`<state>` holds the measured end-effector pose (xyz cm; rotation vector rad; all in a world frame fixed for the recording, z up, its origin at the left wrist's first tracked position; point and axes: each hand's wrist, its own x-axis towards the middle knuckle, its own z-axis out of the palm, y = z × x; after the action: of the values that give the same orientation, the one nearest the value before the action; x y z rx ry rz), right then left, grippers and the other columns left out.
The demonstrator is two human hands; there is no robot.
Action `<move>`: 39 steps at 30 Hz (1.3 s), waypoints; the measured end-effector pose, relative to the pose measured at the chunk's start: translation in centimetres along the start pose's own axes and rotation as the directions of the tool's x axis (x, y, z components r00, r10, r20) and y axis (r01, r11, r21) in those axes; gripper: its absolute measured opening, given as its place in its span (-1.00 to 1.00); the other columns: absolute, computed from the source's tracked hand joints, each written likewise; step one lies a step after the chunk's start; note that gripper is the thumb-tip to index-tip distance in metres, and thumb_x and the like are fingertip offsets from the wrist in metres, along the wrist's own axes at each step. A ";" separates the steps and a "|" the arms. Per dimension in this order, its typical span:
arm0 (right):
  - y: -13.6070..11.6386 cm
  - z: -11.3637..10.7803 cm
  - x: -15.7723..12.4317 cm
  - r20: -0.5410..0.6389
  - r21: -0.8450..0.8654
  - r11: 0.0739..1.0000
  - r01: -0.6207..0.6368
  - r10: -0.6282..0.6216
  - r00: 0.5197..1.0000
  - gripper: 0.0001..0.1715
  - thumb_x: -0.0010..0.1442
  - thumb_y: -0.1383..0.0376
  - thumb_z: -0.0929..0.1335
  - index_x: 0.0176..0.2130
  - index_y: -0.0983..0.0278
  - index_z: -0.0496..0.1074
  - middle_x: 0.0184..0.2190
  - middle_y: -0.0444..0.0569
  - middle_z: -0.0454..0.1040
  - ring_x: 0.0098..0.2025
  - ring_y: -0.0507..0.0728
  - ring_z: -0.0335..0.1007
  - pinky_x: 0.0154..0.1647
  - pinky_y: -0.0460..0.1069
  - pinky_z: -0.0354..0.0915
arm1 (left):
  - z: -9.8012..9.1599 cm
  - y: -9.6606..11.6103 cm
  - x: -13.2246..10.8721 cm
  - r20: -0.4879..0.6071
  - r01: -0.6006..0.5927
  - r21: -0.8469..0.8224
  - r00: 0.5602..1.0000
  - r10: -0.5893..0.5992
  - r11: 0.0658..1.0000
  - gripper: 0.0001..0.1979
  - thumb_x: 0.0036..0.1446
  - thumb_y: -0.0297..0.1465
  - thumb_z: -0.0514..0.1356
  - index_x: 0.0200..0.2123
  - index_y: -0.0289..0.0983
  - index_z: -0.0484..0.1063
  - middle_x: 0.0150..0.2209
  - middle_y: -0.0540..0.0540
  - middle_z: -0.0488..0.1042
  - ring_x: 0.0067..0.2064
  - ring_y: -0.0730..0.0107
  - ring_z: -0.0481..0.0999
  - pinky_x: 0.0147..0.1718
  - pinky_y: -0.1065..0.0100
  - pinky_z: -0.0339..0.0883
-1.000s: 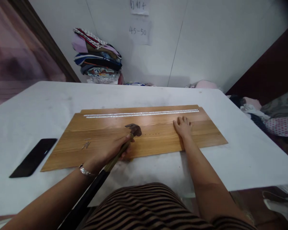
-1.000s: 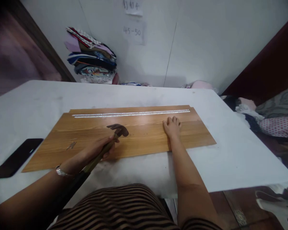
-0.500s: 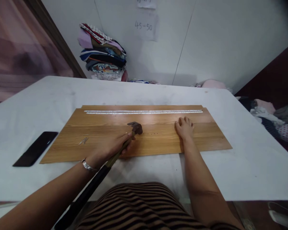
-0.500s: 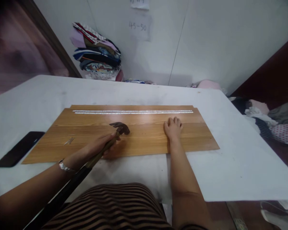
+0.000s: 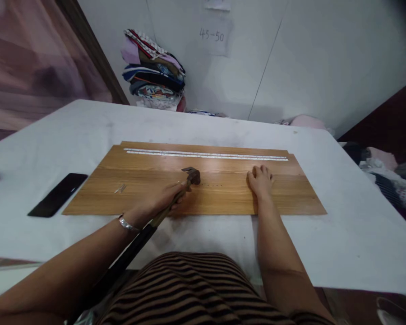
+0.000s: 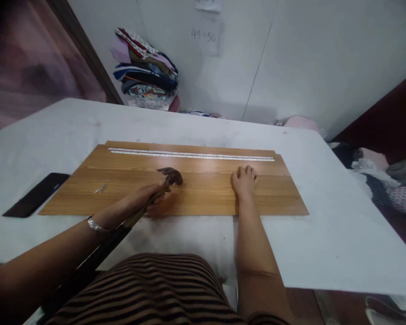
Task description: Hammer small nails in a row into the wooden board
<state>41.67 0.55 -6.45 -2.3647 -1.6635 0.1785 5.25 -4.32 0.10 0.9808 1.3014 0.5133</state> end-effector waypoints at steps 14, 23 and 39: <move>-0.2 -0.1 0.0 -0.012 -0.001 1.000 -0.004 0.004 1.000 -0.40 0.50 0.14 0.21 0.34 0.26 0.53 0.51 0.24 0.31 0.53 0.37 0.11 0.49 0.34 0.05 | 0.2 0.3 -0.4 -0.007 -0.011 0.024 1.000 0.011 1.000 -0.53 0.38 0.10 0.09 -0.08 -0.19 0.43 -0.51 0.10 0.24 -0.63 0.52 0.11 -0.68 0.44 -0.01; -0.1 0.2 0.1 -0.011 -0.016 1.000 0.011 -0.011 1.000 -0.41 0.50 0.13 0.20 0.32 0.24 0.53 0.45 0.23 0.36 0.52 0.36 0.10 0.47 0.32 0.06 | 1.1 1.5 -1.1 -0.005 -0.006 0.069 1.000 0.007 0.998 -0.48 0.28 0.18 0.15 -0.14 -0.17 0.44 -0.50 0.08 0.25 -0.60 0.50 0.13 -0.67 0.44 -0.03; -0.3 0.0 0.0 -0.002 0.012 1.000 -0.006 0.006 1.000 -0.40 0.49 0.14 0.19 0.31 0.25 0.53 0.47 0.23 0.35 0.52 0.36 0.12 0.49 0.34 0.04 | 1.1 1.2 -1.3 -0.015 -0.055 0.074 0.998 0.056 0.996 -0.43 0.23 0.21 0.16 -0.11 -0.17 0.46 -0.49 0.09 0.24 -0.59 0.48 0.15 -0.66 0.43 0.01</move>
<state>41.46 0.65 -6.33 -2.3605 -1.6504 0.1864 6.23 -5.08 1.82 1.0782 1.3190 0.5207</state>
